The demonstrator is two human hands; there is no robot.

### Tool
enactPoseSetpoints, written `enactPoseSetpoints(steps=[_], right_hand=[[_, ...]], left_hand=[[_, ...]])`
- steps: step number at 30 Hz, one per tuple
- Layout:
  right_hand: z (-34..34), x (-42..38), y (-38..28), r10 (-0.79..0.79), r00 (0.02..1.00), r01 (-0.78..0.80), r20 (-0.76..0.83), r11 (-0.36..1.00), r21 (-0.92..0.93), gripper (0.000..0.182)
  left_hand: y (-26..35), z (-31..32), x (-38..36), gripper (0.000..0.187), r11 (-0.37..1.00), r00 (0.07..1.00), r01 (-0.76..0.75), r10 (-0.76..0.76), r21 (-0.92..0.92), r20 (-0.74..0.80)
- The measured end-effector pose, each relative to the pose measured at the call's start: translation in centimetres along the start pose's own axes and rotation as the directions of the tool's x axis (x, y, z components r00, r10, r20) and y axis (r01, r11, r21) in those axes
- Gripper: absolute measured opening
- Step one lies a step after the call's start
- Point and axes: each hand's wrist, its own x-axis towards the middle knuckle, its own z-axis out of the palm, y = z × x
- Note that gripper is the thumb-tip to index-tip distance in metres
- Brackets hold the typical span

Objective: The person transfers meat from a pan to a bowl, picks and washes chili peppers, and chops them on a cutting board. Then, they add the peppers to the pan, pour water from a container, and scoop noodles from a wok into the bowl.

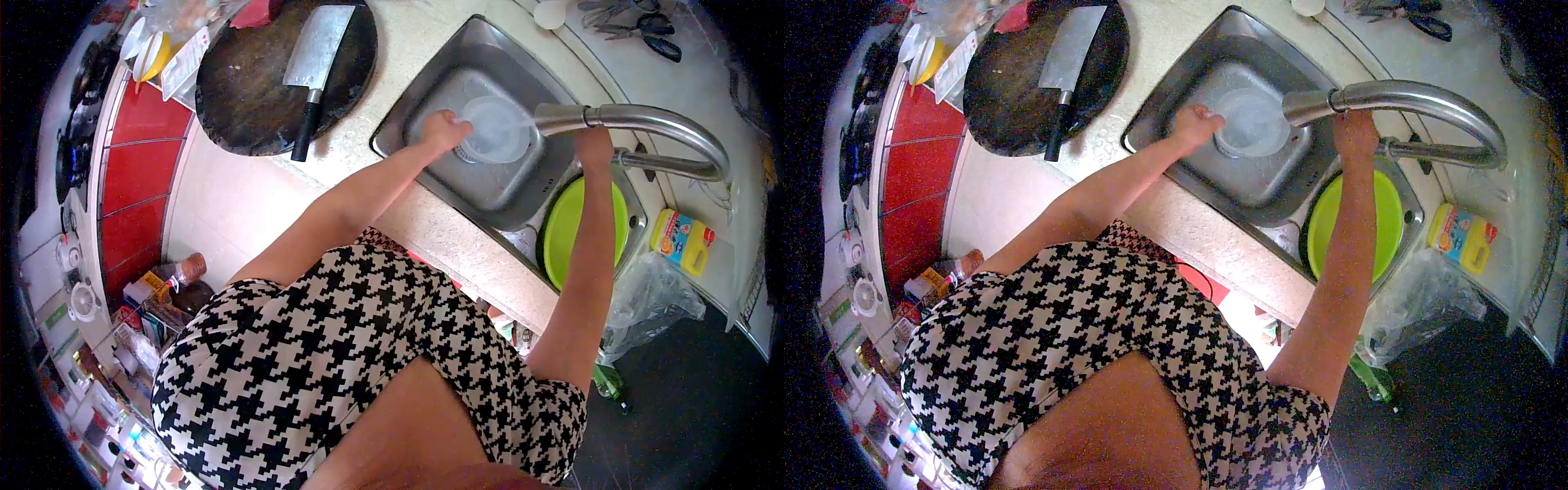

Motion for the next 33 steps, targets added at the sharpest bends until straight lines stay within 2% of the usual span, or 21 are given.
enactPoseSetpoints(steps=[4,8,11,13,16,19,20,22,23,26,29,31,33], right_hand=[[0.0,0.6,0.0,-0.027,0.999,0.026,-0.045,1.000,-0.012,0.026],[-0.4,1.1,0.1,0.029,0.999,-0.029,-0.017,1.000,-0.005,0.025],[-0.6,1.3,0.1,0.056,0.998,-0.056,-0.018,0.998,0.032,0.025],[-1.1,1.3,-0.2,0.114,0.993,-0.112,-0.010,0.986,0.125,0.025],[0.7,2.1,1.0,0.113,0.993,-0.110,-0.039,0.991,0.081,0.027],[3.2,3.0,2.9,-0.018,0.996,0.019,-0.083,1.000,0.015,0.024],[3.7,3.0,3.8,-0.003,0.997,0.005,-0.077,1.000,0.027,0.025],[3.0,2.3,4.3,0.025,0.998,-0.022,-0.064,0.998,0.050,0.027],[1.9,1.5,4.7,0.110,0.994,-0.108,-0.011,0.989,0.098,0.027],[2.2,-1.0,7.5,0.290,0.944,-0.274,-0.159,0.955,0.115,0.029],[2.3,-4.4,10.7,0.470,0.829,-0.446,-0.303,0.882,0.151,0.032],[-0.5,-8.6,8.4,0.558,0.757,-0.539,-0.341,0.828,0.158,0.036],[-0.3,-13.9,7.0,0.440,0.781,-0.387,-0.443,0.898,0.209,0.036]], left_hand=[[-0.6,0.4,1.1,0.025,0.999,1.000,0.010,-0.010,-0.031,0.013],[0.6,0.2,0.3,0.023,0.992,1.000,-0.017,0.019,-0.123,0.017],[1.1,0.1,0.1,0.021,0.993,0.998,-0.022,0.029,-0.117,0.063],[0.5,0.4,0.6,0.020,0.989,0.996,-0.051,0.061,-0.136,0.073],[-0.2,0.9,1.5,0.019,0.984,0.991,-0.118,0.125,-0.135,0.042],[-1.2,1.8,2.1,0.020,0.975,0.986,-0.168,0.166,-0.149,-0.023],[-1.6,2.1,2.3,0.020,0.971,0.984,-0.180,0.174,-0.158,-0.048],[-1.0,2.1,1.9,0.021,0.979,0.988,-0.146,0.151,-0.142,0.023],[-0.6,2.0,1.6,0.021,0.983,0.989,-0.130,0.138,-0.133,0.059],[1.6,2.2,-0.3,0.019,0.979,0.979,-0.131,0.152,-0.155,0.137],[3.2,1.8,-2.6,0.019,0.985,0.953,-0.114,0.145,-0.128,0.267],[4.2,2.1,-4.8,0.022,0.988,0.934,-0.076,0.118,-0.133,0.339],[4.6,2.4,-6.9,0.025,0.986,0.917,-0.053,0.110,-0.157,0.383]])
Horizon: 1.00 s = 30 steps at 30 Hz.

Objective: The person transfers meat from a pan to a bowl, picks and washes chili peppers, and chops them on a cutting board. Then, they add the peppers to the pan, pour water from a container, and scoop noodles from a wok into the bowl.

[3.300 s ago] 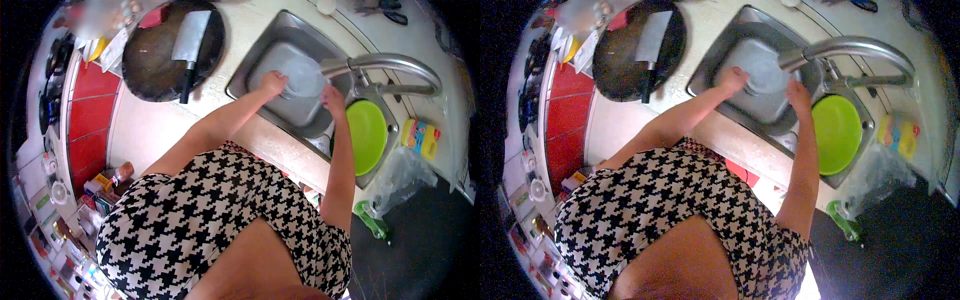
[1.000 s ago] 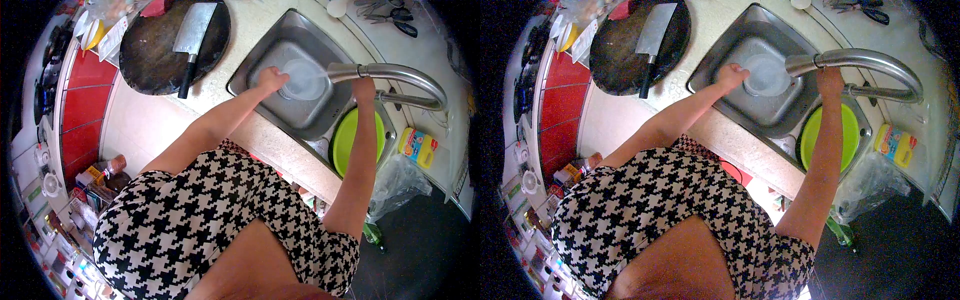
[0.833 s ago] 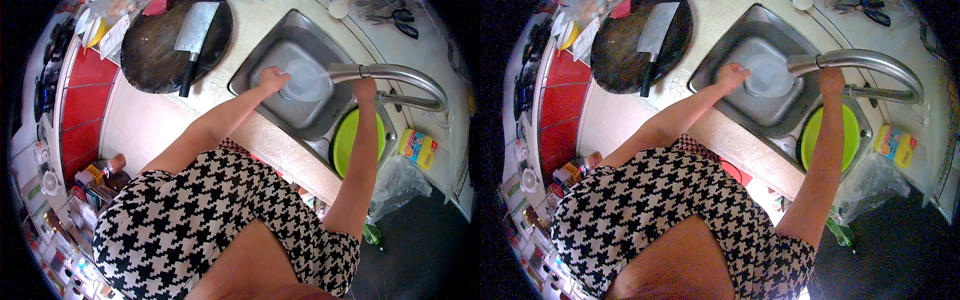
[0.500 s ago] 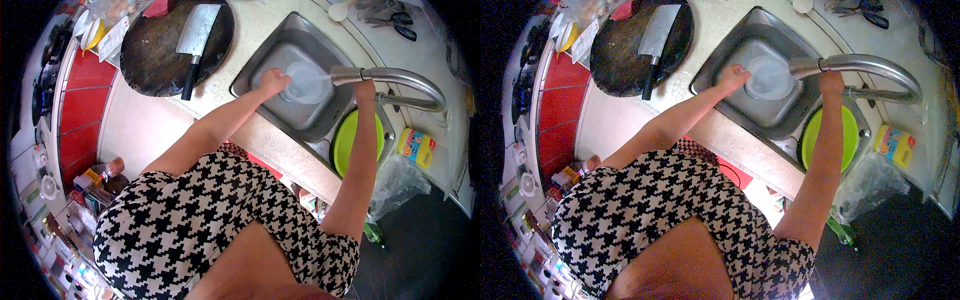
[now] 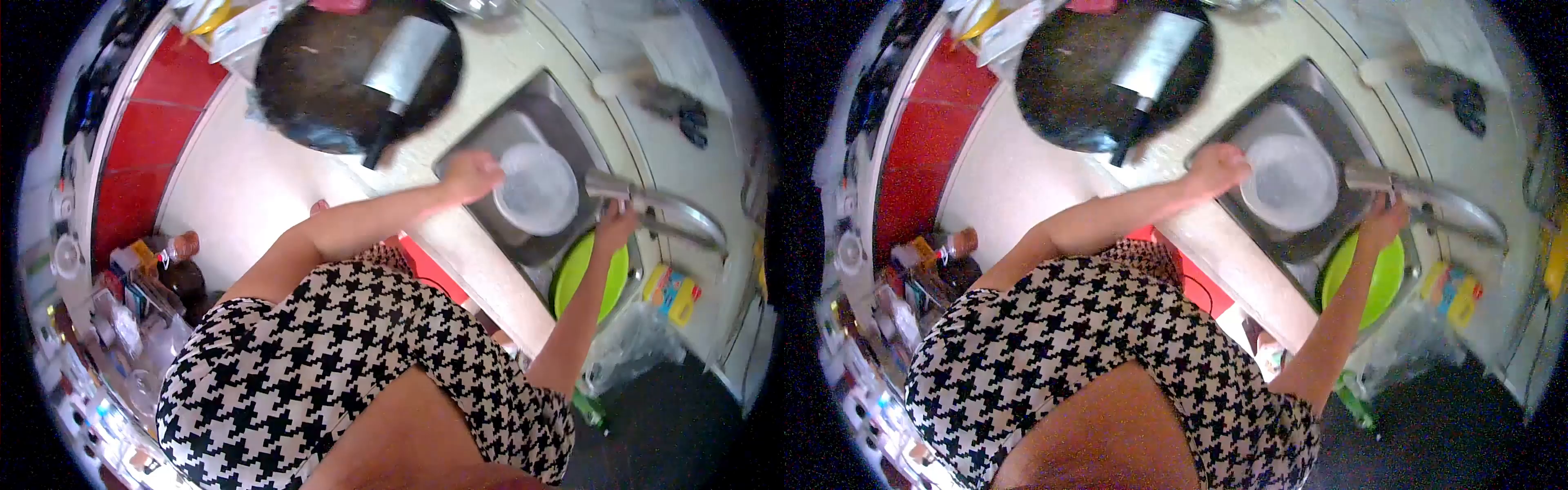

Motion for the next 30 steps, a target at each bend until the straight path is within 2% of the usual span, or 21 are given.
enactPoseSetpoints(steps=[1,2,3,4,5,7,8,9,10,11,12,15,16,19,20,21,22,23,26,29,30], right_hand=[[-1.6,-2.9,0.6,0.035,0.993,-0.072,0.109,0.929,0.364,0.036],[-0.2,-6.8,4.6,0.149,0.951,-0.211,0.272,0.954,0.213,0.035],[-3.2,-8.6,2.9,0.270,0.843,-0.442,0.466,0.841,0.313,0.035],[-4.6,-11.0,2.3,0.303,0.879,-0.429,0.369,0.840,0.332,0.035],[-5.5,-12.9,3.1,0.318,0.851,-0.486,0.417,0.780,0.395,0.031],[-6.8,-14.9,3.1,0.379,0.814,-0.572,0.441,0.657,0.491,0.026],[-7.4,-15.5,2.7,0.402,0.809,-0.586,0.429,0.605,0.539,0.025],[-7.7,-15.7,2.1,0.425,0.803,-0.596,0.419,0.550,0.585,0.023],[-8.2,-15.2,0.8,0.460,0.770,-0.633,0.442,0.467,0.617,0.021],[-9.2,-14.6,-0.5,0.520,0.735,-0.664,0.435,0.422,0.618,0.019],[-9.7,-14.2,-1.0,0.488,0.747,-0.653,0.452,0.413,0.634,0.019],[-9.8,-14.4,-0.5,0.452,0.766,-0.640,0.458,0.471,0.606,0.019],[-9.8,-14.7,-0.7,0.424,0.781,-0.624,0.458,0.493,0.607,0.020],[-8.3,-16.0,-2.8,0.297,0.836,-0.533,0.461,0.637,0.557,0.020],[-8.6,-16.6,-4.4,0.309,0.796,-0.591,0.521,0.584,0.557,0.019],[-9.7,-16.0,-7.2,0.316,0.753,-0.646,0.578,0.527,0.553,0.019],[-8.5,-16.9,-8.0,0.284,0.727,-0.680,0.625,0.419,0.602,0.019],[-8.4,-17.4,-8.1,0.262,0.649,-0.743,0.715,0.421,0.521,0.018],[-8.1,-18.1,-10.0,0.213,0.605,-0.787,0.767,0.309,0.535,0.019],[-7.8,-18.6,-10.2,0.148,0.556,-0.817,0.818,0.279,0.505,0.019],[-7.8,-18.6,-10.1,0.140,0.552,-0.816,0.822,0.295,0.497,0.019]], left_hand=[[-0.1,0.6,-1.3,0.026,1.000,1.000,0.002,-0.001,-0.024,0.031],[1.3,0.4,-2.8,0.027,0.998,0.989,0.065,-0.062,-0.023,0.133],[2.7,0.2,-4.3,0.028,0.992,0.965,0.128,-0.120,-0.018,0.233],[2.8,0.6,-5.2,0.029,0.993,0.969,0.111,-0.116,0.036,0.218],[3.0,0.8,-5.9,0.029,0.991,0.972,0.093,-0.111,0.097,0.206],[4.0,0.2,-7.6,0.031,0.996,0.960,0.056,-0.072,0.068,0.271],[4.4,-0.3,-8.2,0.032,0.997,0.943,0.068,-0.071,0.020,0.324],[6.1,-1.1,-9.0,0.033,0.976,0.912,0.218,-0.211,0.019,0.352],[5.8,-1.4,-9.1,0.032,0.988,0.926,0.141,-0.154,0.060,0.345],[5.9,-1.2,-9.4,0.024,0.978,0.911,0.208,-0.197,0.009,0.362],[6.5,-1.3,-10.0,0.020,0.961,0.894,0.275,-0.240,-0.040,0.378],[6.0,-1.0,-8.8,0.029,0.990,0.901,0.050,-0.101,0.130,0.422],[6.7,-1.5,-8.8,0.030,0.977,0.869,0.101,-0.178,0.187,0.462],[5.1,-2.6,-8.4,0.033,0.968,0.904,0.249,-0.223,-0.026,0.364],[5.3,-3.6,-8.0,0.033,0.961,0.890,0.265,-0.273,0.073,0.366],[4.8,-4.4,-7.6,0.033,0.976,0.919,0.216,-0.211,0.023,0.332],[4.4,-5.5,-7.0,0.032,0.975,0.920,0.221,-0.220,0.033,0.325],[4.2,-6.4,-6.3,0.031,0.974,0.920,0.226,-0.225,0.033,0.322],[5.3,-9.0,-5.0,0.028,0.978,0.934,0.210,-0.203,0.009,0.294],[5.9,-10.8,-4.6,0.032,0.973,0.963,0.212,-0.191,-0.097,0.189],[6.2,-11.3,-4.7,0.032,0.976,0.965,0.205,-0.190,-0.069,0.181]])
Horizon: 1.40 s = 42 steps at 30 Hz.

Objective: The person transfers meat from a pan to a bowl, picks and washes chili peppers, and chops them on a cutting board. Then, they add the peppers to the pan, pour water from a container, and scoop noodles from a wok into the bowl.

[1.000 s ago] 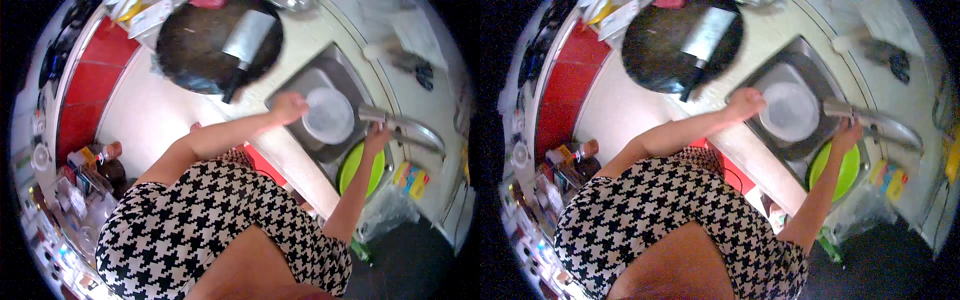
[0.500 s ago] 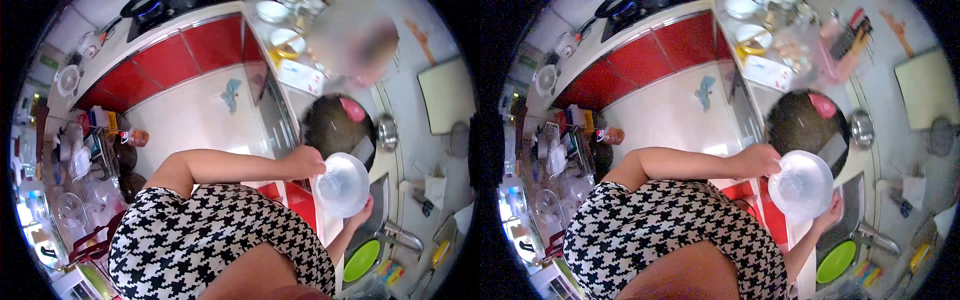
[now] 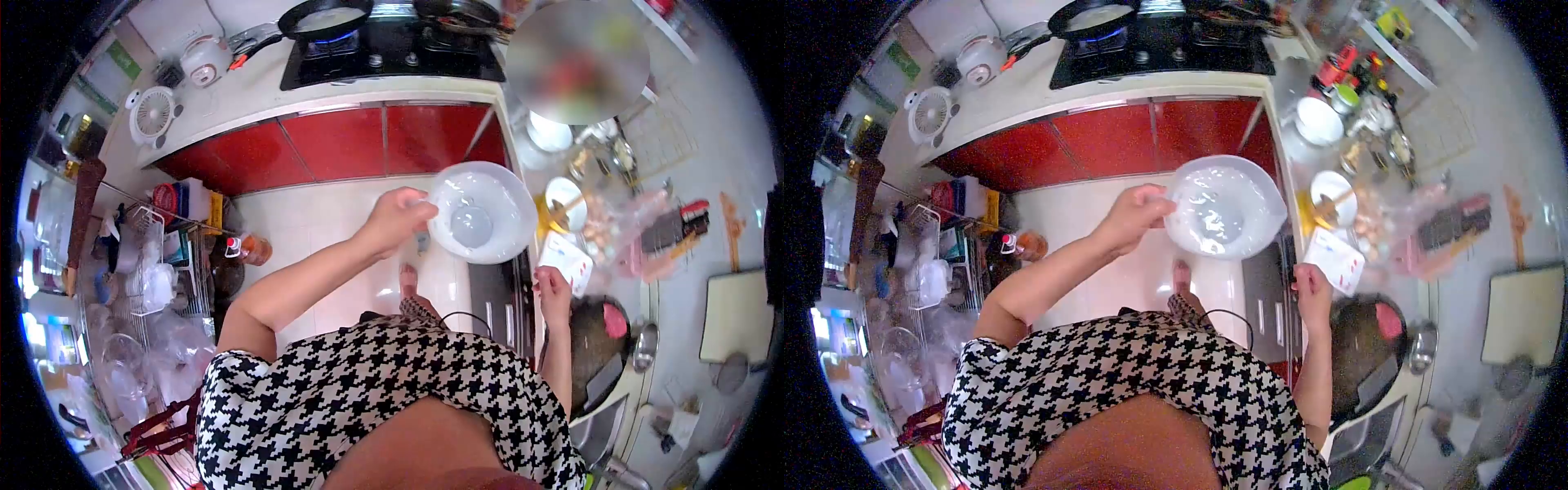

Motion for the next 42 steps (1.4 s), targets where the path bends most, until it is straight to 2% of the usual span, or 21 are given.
enactPoseSetpoints(steps=[4,5,7,8,9,11,13,15,18,23,24,28,31,33,34,36,38,39,40,41,42], right_hand=[[2.6,4.6,-0.9,-0.076,0.984,0.069,0.160,0.996,0.048,0.017],[2.7,5.2,1.6,-0.130,0.978,0.150,0.165,0.981,-0.120,0.017],[4.6,5.5,0.2,-0.098,0.966,0.148,0.239,0.969,-0.198,0.018],[6.2,8.0,-0.2,-0.216,0.928,0.290,0.304,0.931,-0.222,0.019],[8.7,11.0,-1.1,-0.326,0.870,0.427,0.370,0.874,-0.234,0.020],[15.9,17.1,-7.5,-0.316,0.823,0.504,0.473,0.789,-0.350,0.025],[25.0,24.1,-12.1,-0.366,0.742,0.648,0.562,0.606,-0.461,0.029],[33.1,29.5,-17.4,-0.342,0.747,0.657,0.570,0.510,-0.556,0.031],[40.3,36.7,-22.8,-0.468,0.743,0.659,0.479,0.383,-0.648,0.032],[36.6,42.8,-19.9,-0.279,0.828,0.551,0.486,0.245,-0.798,0.034],[36.6,42.3,-18.8,-0.342,0.804,0.570,0.487,0.208,-0.795,0.029],[37.4,41.3,-17.1,-0.163,0.881,0.472,0.443,0.311,-0.825,0.034],[38.5,39.3,-15.2,-0.084,0.963,0.260,0.258,0.550,-0.793,0.041],[39.0,37.4,-13.5,-0.217,0.940,0.339,0.262,0.670,-0.660,0.052],[39.0,37.0,-11.8,-0.183,0.925,0.354,0.333,0.733,-0.580,0.056],[36.3,33.5,-12.7,-0.250,0.815,0.541,0.523,0.650,-0.533,0.041],[32.0,31.3,-15.8,-0.360,0.693,0.715,0.625,0.454,-0.531,0.030],[30.2,31.5,-16.9,-0.618,0.655,0.750,0.434,0.466,-0.470,0.024],[28.4,33.5,-18.8,-0.814,0.498,0.838,0.299,0.364,-0.407,0.020],[27.0,36.3,-20.9,-0.856,0.497,0.763,0.140,0.355,-0.540,0.018],[25.5,38.5,-23.9,-0.766,0.630,0.541,0.133,0.309,-0.783,0.019]], left_hand=[[0.6,-3.8,-3.6,0.028,0.998,0.975,-0.056,0.052,-0.011,-0.218],[0.1,-4.5,-4.5,0.026,0.999,0.968,-0.040,0.033,-0.025,-0.249],[-0.3,-5.9,-5.6,0.023,0.999,0.959,-0.028,0.021,-0.021,-0.281],[-0.1,-6.9,-5.7,0.023,0.998,0.951,-0.054,0.040,-0.037,-0.308],[0.4,-8.7,-5.6,0.023,0.995,0.940,-0.081,0.059,-0.052,-0.335],[1.5,-14.2,-4.4,0.023,0.990,0.895,-0.126,0.090,-0.055,-0.436],[3.7,-19.6,-3.9,0.022,0.981,0.849,-0.176,0.108,-0.085,-0.517],[5.6,-24.5,-3.7,0.022,0.983,0.819,-0.158,0.081,-0.088,-0.568],[6.8,-27.7,-2.5,0.021,0.973,0.765,-0.186,0.054,-0.140,-0.642],[7.3,-23.8,-0.2,0.017,0.991,0.786,-0.117,0.054,-0.062,-0.616],[6.8,-23.7,-0.3,0.017,0.993,0.783,-0.102,0.041,-0.064,-0.621],[6.5,-24.2,-2.1,0.020,0.982,0.809,-0.151,0.058,-0.112,-0.585],[6.8,-24.3,-2.0,0.023,0.980,0.823,-0.170,0.084,-0.103,-0.562],[6.4,-24.4,-1.8,0.025,0.978,0.823,-0.182,0.095,-0.102,-0.561],[6.2,-24.5,-1.5,0.025,0.978,0.816,-0.179,0.086,-0.107,-0.572],[6.2,-24.5,-0.6,0.026,0.984,0.807,-0.159,0.086,-0.075,-0.585],[6.9,-24.1,-0.7,0.026,0.990,0.786,-0.138,0.111,0.003,-0.608],[7.1,-24.2,-0.7,0.025,0.990,0.786,-0.138,0.091,-0.031,-0.612],[7.2,-24.3,-0.5,0.024,0.988,0.786,-0.138,0.070,-0.064,-0.615],[7.4,-24.3,-0.5,0.024,0.987,0.780,-0.130,0.043,-0.094,-0.624],[7.6,-24.0,-0.2,0.023,0.968,0.785,-0.193,0.055,-0.159,-0.618]])
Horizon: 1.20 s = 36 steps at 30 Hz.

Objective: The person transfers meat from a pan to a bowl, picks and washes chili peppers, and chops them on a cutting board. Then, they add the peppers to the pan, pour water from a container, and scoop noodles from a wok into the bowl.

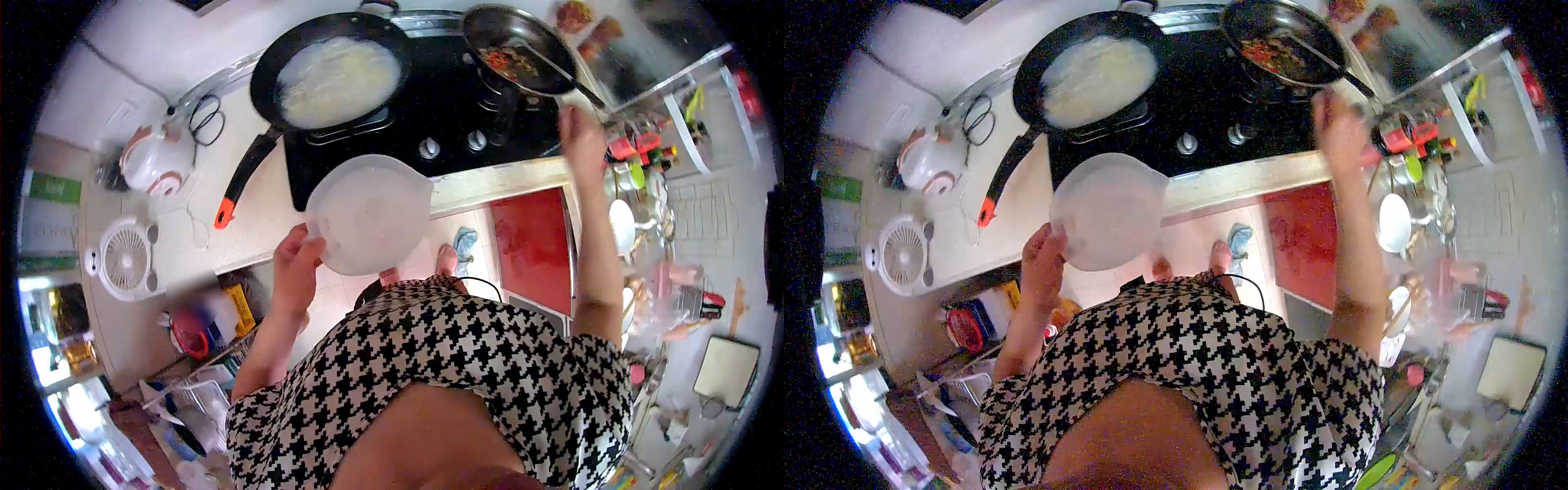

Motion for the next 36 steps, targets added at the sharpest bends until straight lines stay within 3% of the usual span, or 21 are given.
enactPoseSetpoints(steps=[1,3,5,6,7,9,11,12,13,15,18,21,22,25,27,28,32,34,36], right_hand=[[1.0,3.0,2.8,-0.113,0.988,0.104,-0.101,0.990,-0.094,0.029],[4.1,7.5,8.3,0.021,0.998,-0.001,0.054,0.937,-0.349,0.035],[5.8,8.2,12.4,0.067,0.998,-0.054,0.006,0.859,-0.509,0.039],[5.1,9.7,13.0,0.356,0.872,-0.112,0.336,0.814,-0.570,0.068],[4.8,10.0,12.9,0.368,0.835,-0.072,0.409,0.810,-0.582,0.065],[4.3,8.7,9.8,0.218,0.857,0.098,0.468,0.822,-0.561,0.057],[6.1,8.2,6.9,0.003,0.806,0.336,0.592,0.821,-0.462,0.046],[6.1,6.9,4.5,-0.114,0.838,0.321,0.534,0.893,-0.314,0.043],[7.5,5.9,2.0,-0.135,0.839,0.275,0.528,0.941,-0.196,0.042],[7.0,3.8,-2.8,-0.237,0.784,0.413,0.574,0.890,-0.196,0.042],[3.8,2.1,-9.5,-0.303,0.710,0.483,0.636,0.867,-0.126,0.039],[-0.8,3.9,-14.3,-0.361,0.658,0.551,0.661,0.829,-0.097,0.039],[-2.4,4.5,-15.8,-0.382,0.632,0.567,0.674,0.821,-0.067,0.039],[-5.1,4.4,-17.2,-0.418,0.556,0.621,0.718,0.783,-0.024,0.041],[-4.0,3.5,-17.6,-0.445,0.535,0.598,0.718,0.800,0.051,0.042],[-3.4,3.0,-18.1,-0.460,0.530,0.587,0.713,0.805,0.084,0.042],[0.7,2.6,-20.1,-0.421,0.656,0.597,0.627,0.797,-0.090,0.043],[1.2,3.5,-18.8,-0.447,0.698,0.578,0.560,0.813,-0.073,0.043],[-3.3,4.2,-17.3,-0.399,0.659,0.531,0.638,0.847,-0.019,0.041]], left_hand=[[-0.3,0.0,0.1,0.022,1.000,1.000,0.001,-0.001,-0.002,0.006],[-0.5,-0.3,1.0,0.021,1.000,0.999,-0.010,0.011,-0.011,0.048],[-0.1,1.0,1.4,0.018,1.000,0.996,-0.015,0.018,-0.024,0.092],[1.0,2.5,0.7,0.016,0.999,0.996,-0.026,0.029,-0.040,0.079],[1.8,3.2,0.4,0.014,0.998,0.997,-0.037,0.041,-0.055,0.066],[1.3,1.1,0.5,0.019,0.995,0.994,-0.035,0.045,-0.094,0.100],[1.1,-0.7,1.5,0.019,0.990,0.994,-0.061,0.071,-0.124,0.077],[1.9,-0.6,2.0,0.021,0.987,0.997,-0.078,0.081,-0.142,0.014],[2.3,-2.0,1.8,0.014,0.978,0.995,-0.092,0.095,-0.185,0.010],[2.2,-4.9,2.6,0.012,0.983,0.996,-0.084,0.079,-0.164,-0.037],[1.7,-9.9,3.3,0.011,0.974,0.989,-0.141,0.133,-0.175,-0.060],[2.4,-12.7,4.3,0.010,0.965,0.981,-0.138,0.103,-0.223,-0.164],[2.0,-14.6,5.4,0.013,0.979,0.988,-0.099,0.076,-0.180,-0.134],[2.8,-14.6,6.5,0.016,0.955,0.974,-0.187,0.148,-0.231,-0.174],[3.2,-14.3,5.9,0.018,0.973,0.962,-0.150,0.103,-0.173,-0.251],[3.4,-14.5,5.7,0.017,0.973,0.963,-0.153,0.108,-0.172,-0.246],[2.4,-16.7,6.1,0.015,0.953,0.983,-0.180,0.165,-0.244,-0.080],[3.4,-14.0,5.1,0.013,0.967,0.977,-0.147,0.109,-0.209,-0.182],[3.1,-12.5,5.5,0.014,0.976,0.965,-0.110,0.060,-0.187,-0.256]])
